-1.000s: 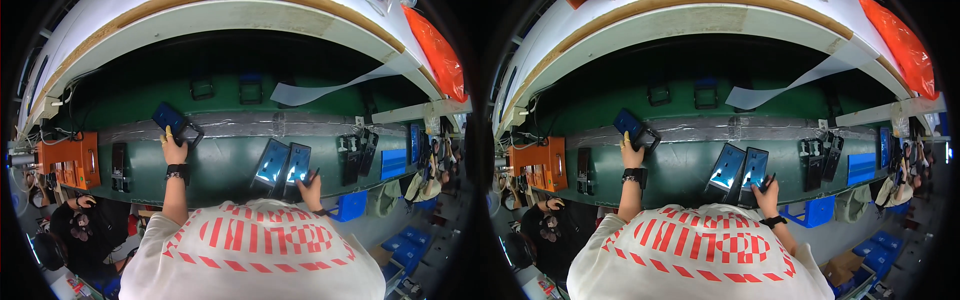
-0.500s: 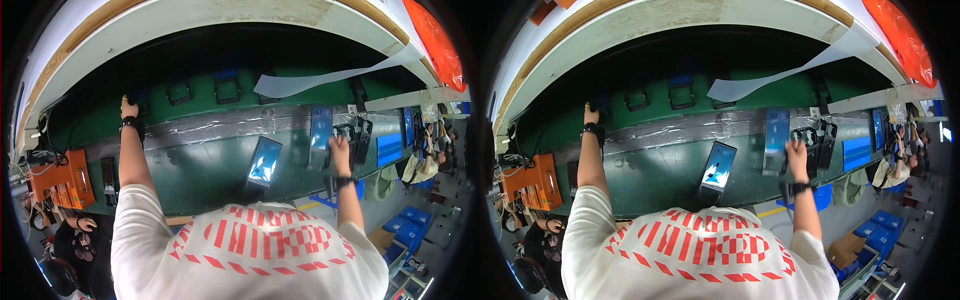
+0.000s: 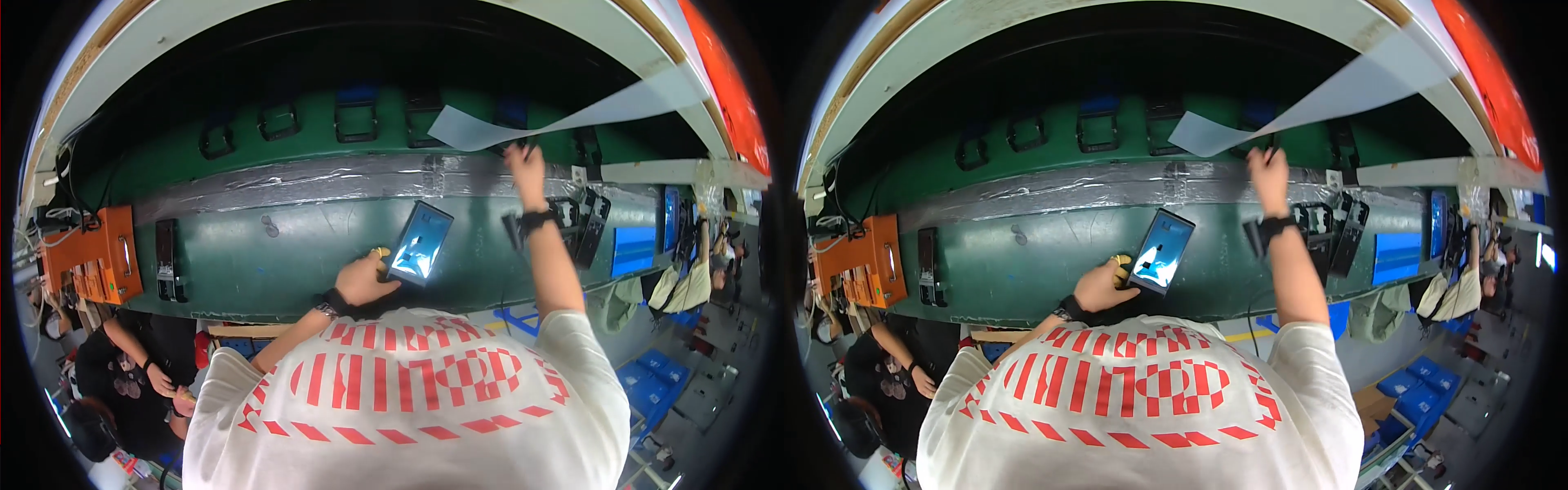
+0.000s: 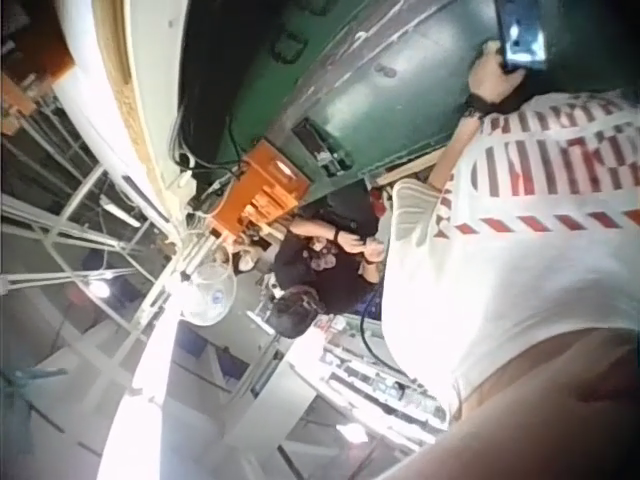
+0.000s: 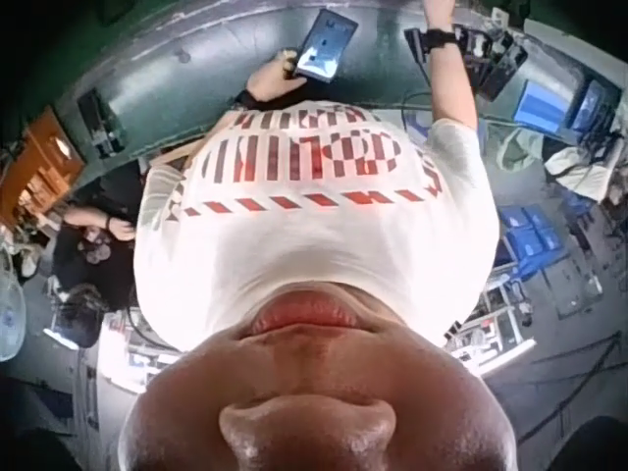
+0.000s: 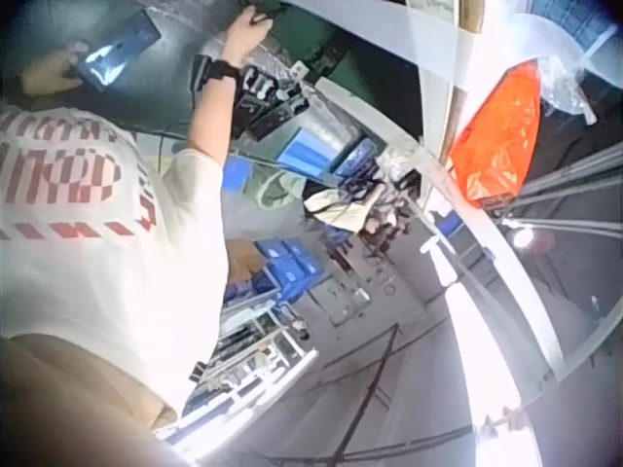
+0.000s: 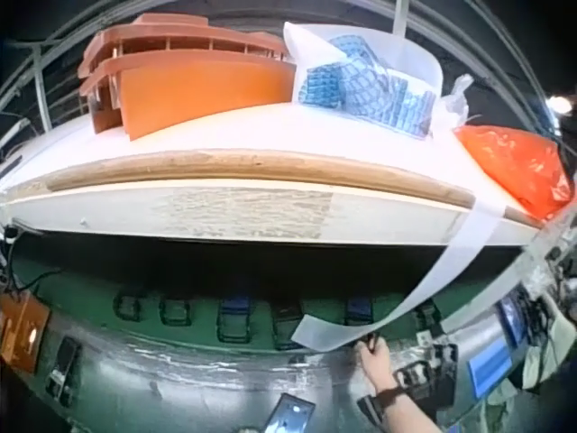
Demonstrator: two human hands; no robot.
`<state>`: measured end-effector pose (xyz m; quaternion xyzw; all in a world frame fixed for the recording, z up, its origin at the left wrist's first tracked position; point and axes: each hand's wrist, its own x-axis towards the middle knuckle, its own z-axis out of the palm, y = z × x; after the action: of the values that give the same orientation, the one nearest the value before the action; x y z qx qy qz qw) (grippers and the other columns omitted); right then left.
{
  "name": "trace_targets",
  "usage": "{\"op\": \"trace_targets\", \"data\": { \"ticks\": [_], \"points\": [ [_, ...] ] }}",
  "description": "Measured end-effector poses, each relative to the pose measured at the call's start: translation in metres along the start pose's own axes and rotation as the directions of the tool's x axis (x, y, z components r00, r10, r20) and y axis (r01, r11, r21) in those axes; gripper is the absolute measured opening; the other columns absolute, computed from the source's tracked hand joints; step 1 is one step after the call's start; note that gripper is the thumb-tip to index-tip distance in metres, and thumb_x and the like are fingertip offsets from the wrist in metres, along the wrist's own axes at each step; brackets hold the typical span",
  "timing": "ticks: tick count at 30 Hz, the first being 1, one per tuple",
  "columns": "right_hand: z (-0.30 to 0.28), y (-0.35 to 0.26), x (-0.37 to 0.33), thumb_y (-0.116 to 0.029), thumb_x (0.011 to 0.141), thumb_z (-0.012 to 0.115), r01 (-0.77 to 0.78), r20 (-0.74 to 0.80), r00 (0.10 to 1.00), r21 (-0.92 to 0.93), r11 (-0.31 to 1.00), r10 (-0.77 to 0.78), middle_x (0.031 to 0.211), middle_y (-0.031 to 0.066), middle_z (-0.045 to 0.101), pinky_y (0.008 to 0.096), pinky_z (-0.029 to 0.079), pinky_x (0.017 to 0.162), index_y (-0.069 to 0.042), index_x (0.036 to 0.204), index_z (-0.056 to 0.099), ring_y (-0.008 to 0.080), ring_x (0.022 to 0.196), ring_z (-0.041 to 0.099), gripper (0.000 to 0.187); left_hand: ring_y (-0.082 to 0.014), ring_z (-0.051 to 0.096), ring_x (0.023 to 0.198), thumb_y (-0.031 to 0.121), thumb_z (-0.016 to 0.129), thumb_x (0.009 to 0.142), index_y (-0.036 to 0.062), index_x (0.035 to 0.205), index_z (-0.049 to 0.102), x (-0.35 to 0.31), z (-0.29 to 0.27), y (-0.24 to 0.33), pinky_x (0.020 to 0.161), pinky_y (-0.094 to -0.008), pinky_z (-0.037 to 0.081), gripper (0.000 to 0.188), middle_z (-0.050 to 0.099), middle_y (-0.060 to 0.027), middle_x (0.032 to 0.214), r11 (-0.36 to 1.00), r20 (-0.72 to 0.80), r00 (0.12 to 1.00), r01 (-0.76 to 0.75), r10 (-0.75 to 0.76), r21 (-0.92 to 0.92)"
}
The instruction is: Manually assembling electronic components into a plastic casing using tweezers and scissors.
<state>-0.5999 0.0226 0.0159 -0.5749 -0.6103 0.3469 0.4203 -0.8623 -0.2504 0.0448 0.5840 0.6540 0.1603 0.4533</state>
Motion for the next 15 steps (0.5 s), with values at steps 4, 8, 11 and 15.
{"op": "trace_targets", "data": {
  "ticks": [4, 8, 11, 15],
  "points": [
    [-0.016, -0.019, -0.15, -0.027, 0.079, 0.061, -0.398, 0.357, 0.847, -0.067, 0.915, 0.395, 0.063, 0.0062, 0.058, 0.0248, 0.042, 0.049, -0.005, 0.072, 0.042, 0.0113, 0.056, 0.055, 0.03, -0.0252, 0.061, 0.071, 0.019, 0.057, 0.078, 0.0018, 0.109, 0.048, 0.009, 0.034, -0.01, 0.062, -0.0329, 0.048, 0.036, 0.061, -0.0126, 0.081, 0.995, 0.044, 0.994, -0.096, 0.096, -0.014],
    [-0.034, -0.019, -0.232, -0.018, 0.083, 0.057, -0.589, 0.29, 0.789, 0.103, 0.802, 0.542, 0.077, 0.0099, 0.059, 0.0242, 0.044, 0.053, -0.006, 0.074, 0.037, 0.0122, 0.063, 0.056, 0.025, -0.0113, 0.058, 0.069, 0.001, 0.042, 0.083, 0.0007, 0.113, 0.046, 0.006, 0.014, -0.015, 0.06, -0.0229, 0.048, 0.03, 0.058, -0.0053, 0.082, 0.803, -0.027, 0.998, 0.025, -0.051, -0.596],
    [-0.048, -0.007, -0.264, -0.015, 0.084, 0.056, -0.553, 0.165, 0.831, 0.144, 0.82, 0.531, 0.077, 0.0102, 0.059, 0.0246, 0.045, 0.055, -0.005, 0.074, 0.036, 0.0126, 0.063, 0.057, 0.024, -0.0127, 0.057, 0.065, 0.007, 0.041, 0.084, 0.0003, 0.098, 0.05, 0.012, -0.061, 0.002, 0.054, -0.0243, 0.048, 0.017, 0.058, -0.0055, 0.08, 0.763, -0.168, 0.983, -0.048, -0.08, -0.645],
    [-0.063, -0.013, -0.277, -0.011, 0.084, 0.054, -0.571, 0.068, 0.818, 0.214, 0.792, 0.571, 0.075, 0.0103, 0.059, 0.0251, 0.046, 0.056, -0.005, 0.073, 0.035, 0.0132, 0.062, 0.057, 0.022, -0.0089, 0.051, 0.07, 0.009, 0.043, 0.083, 0.0017, 0.091, 0.053, 0.123, -0.119, 0.038, 0.06, -0.023, 0.041, 0.014, 0.056, -0.0011, 0.079, 0.827, -0.447, 0.886, -0.339, 0.121, -0.448]
  ]
}}
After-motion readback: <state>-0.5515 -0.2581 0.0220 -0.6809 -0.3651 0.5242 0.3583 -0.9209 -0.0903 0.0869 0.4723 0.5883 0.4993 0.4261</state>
